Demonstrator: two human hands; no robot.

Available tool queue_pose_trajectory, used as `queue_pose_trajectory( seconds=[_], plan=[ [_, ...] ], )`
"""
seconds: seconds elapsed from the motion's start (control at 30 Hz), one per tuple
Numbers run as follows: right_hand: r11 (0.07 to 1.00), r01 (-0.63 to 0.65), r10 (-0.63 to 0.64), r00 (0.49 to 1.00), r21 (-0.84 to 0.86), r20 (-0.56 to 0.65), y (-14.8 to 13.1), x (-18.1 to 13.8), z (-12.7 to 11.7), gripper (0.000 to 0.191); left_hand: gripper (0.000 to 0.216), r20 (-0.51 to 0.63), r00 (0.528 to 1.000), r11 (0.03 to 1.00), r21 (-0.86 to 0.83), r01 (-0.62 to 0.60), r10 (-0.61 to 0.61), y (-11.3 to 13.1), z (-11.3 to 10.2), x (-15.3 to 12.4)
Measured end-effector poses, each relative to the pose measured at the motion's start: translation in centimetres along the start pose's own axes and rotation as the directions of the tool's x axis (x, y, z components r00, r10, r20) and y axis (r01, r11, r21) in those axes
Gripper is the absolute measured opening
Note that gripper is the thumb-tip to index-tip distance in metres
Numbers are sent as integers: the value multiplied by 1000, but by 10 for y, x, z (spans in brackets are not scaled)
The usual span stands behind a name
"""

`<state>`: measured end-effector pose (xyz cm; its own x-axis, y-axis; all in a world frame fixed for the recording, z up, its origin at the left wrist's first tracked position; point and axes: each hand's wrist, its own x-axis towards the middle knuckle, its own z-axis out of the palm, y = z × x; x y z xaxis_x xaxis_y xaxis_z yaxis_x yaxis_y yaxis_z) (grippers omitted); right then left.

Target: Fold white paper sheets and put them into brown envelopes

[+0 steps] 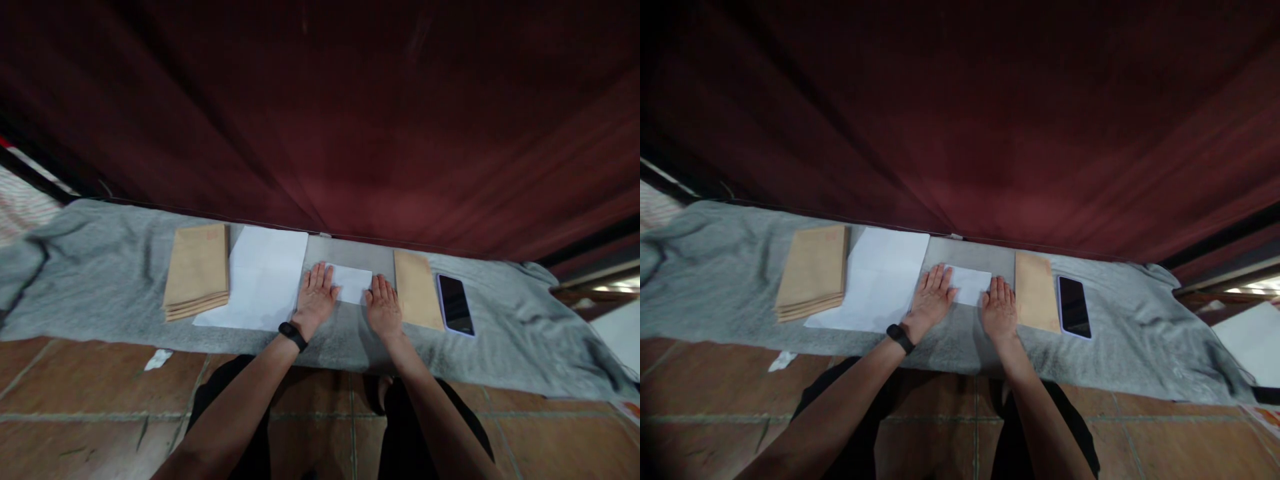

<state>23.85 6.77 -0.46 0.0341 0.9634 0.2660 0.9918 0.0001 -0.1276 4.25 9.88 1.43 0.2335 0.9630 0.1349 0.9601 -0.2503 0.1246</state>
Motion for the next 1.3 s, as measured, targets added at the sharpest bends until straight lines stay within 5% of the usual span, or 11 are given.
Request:
queue_pose_trajectory(
  seconds=[0.5, 0.8, 1.3],
  plan=[
    [993, 62, -61, 998, 99, -11, 2, -1, -16, 54, 60, -59, 998, 1000, -11, -4, 3, -1, -5, -1],
    [946, 240, -266, 959, 218, 97, -27, -13, -19, 54, 55, -38, 950, 948, -65, -311, 309, 14, -10, -16],
    [978, 178, -186, 981, 108, 60, -8, -19, -15, 61, 57, -10, 984, 984, -23, -176, 176, -4, -4, -16]
  ],
)
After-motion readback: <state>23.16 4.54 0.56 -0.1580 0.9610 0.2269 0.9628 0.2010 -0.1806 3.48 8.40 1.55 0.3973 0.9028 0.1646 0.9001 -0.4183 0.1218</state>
